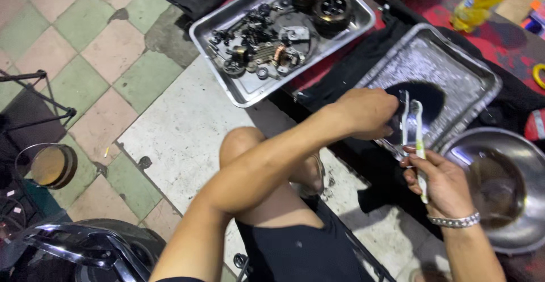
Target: The person scrubs a cylindrical mechanical part with a toothbrush in a metal bowl of solvent, then pours the solvent into a tray. They continue scrubbing smaller parts in the tray with a second toothbrush, rinsing and repositioning the parts throughout.
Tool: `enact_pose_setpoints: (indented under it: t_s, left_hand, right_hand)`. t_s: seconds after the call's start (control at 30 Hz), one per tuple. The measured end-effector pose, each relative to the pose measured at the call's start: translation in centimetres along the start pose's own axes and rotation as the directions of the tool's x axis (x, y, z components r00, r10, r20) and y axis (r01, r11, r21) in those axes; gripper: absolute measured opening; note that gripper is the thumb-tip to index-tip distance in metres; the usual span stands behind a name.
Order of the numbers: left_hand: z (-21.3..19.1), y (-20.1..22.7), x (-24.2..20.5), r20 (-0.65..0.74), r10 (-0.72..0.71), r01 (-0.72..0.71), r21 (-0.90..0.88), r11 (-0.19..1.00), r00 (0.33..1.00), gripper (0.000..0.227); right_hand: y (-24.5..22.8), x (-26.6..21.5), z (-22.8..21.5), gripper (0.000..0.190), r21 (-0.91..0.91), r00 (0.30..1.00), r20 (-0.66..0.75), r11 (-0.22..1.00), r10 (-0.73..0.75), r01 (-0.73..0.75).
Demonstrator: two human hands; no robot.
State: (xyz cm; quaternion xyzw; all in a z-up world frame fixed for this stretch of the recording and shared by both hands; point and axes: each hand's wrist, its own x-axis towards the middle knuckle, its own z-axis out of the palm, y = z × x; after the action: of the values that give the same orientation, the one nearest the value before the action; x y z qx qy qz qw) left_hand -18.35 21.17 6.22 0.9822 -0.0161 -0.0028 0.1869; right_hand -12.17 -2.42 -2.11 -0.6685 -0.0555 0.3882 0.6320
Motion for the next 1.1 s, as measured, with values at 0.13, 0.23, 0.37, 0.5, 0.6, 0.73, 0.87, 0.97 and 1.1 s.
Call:
enact_pose_setpoints:
  t_s: [0.13,0.23,0.37,0.5,0.6,0.73,0.87,0.97,1.1]
  left_hand:
    - [-1.8,-10.4,-4.2,0.079,-0.126,0.129,-0.029,0.991,0.989,0.032]
    - [-1.5,-20.6,-7.6,-0.015,-0.421,0.418,-0.098,0.903,0.907,0.023]
    - [0.7,-30.9,-8.3,-0.396,-0.647,0.603,-0.247,0.758,0.651,0.012]
    - [2.8,-37.4,-6.1,-0.685,-0.364,0.578,0.102,0.810,0.631,0.007]
    - [3.2,-40.1,-4.9,-0.601,-0.196,0.483,0.362,0.797,0.775,0.008]
    - [3.2,-41.6,-3.8,-0.484,-0.149,0.392,0.451,0.802,0.862,0.009]
    - [2.7,-42.0,-3.3,-0.568,-0.184,0.403,0.286,0.869,0.802,0.008]
    - [1.5,-41.3,-3.0,-0.549,-0.595,0.523,-0.304,0.796,0.586,0.016]
    - [-1.3,-37.2,-2.7,-0.080,-0.815,0.302,-0.904,0.302,0.574,0.019]
  right_hand:
    - [-1.9,2.6,6.2,0.030,-0.017,0.994,0.103,1.000,0.024,-0.023]
    - [-2.3,5.1,10.7,0.031,-0.015,0.984,0.175,0.999,0.044,-0.042]
    - [-2.4,7.6,15.8,0.032,-0.065,0.969,0.234,0.996,0.074,-0.060]
    - [-1.9,9.2,17.6,0.031,-0.031,0.960,0.259,0.994,0.105,-0.101]
    - [-1.4,9.5,17.2,0.030,-0.016,0.961,0.255,0.994,0.110,-0.110]
    - [-0.7,9.9,15.7,0.031,-0.021,0.966,0.208,0.988,0.152,-0.151]
    - [-0.1,9.2,14.0,0.031,-0.028,0.970,0.185,0.988,0.155,-0.152]
    - [0.1,7.9,11.9,0.033,-0.006,0.974,0.161,0.987,0.160,-0.162]
    - [0.2,5.2,7.7,0.034,-0.018,0.979,0.129,0.987,0.161,-0.160]
